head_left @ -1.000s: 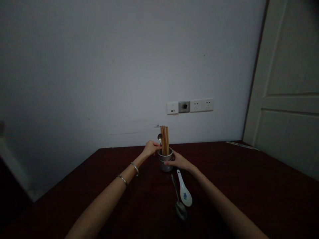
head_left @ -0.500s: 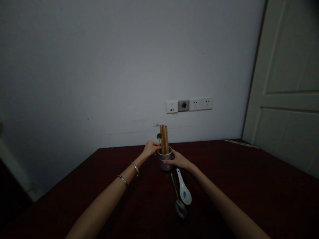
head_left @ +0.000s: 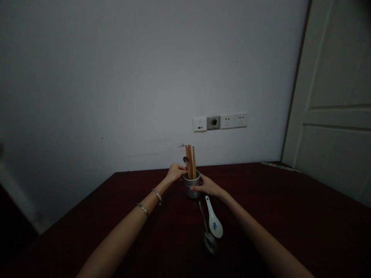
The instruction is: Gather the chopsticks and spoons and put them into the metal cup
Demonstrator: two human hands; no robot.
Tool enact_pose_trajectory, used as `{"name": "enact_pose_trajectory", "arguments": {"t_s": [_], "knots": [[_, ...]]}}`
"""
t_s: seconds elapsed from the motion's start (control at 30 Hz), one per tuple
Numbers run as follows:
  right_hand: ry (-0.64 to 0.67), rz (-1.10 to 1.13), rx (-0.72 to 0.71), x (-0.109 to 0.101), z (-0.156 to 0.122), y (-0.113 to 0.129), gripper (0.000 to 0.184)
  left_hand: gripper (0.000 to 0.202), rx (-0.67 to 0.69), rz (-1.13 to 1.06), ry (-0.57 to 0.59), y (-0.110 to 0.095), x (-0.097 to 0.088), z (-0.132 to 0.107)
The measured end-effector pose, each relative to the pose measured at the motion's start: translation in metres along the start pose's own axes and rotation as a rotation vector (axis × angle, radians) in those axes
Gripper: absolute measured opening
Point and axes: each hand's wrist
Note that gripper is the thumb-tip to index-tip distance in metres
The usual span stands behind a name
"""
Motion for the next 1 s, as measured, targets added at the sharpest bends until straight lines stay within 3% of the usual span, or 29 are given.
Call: {"name": "enact_pose_trajectory", "arguments": {"t_s": [1.0], "knots": [[0.009, -0.053, -0.005, -0.0014, 0.0009, -0.0030, 0.076, 0.021, 0.007, -0.065, 0.001, 0.0049, 0.0029, 0.0039]]}}
Point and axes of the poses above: each hand's wrist, its own z-axis towards the middle knuckle, its own x-axis out of the palm, y = z × x, and after that the axes turned 6 degrees about -x, right-handed
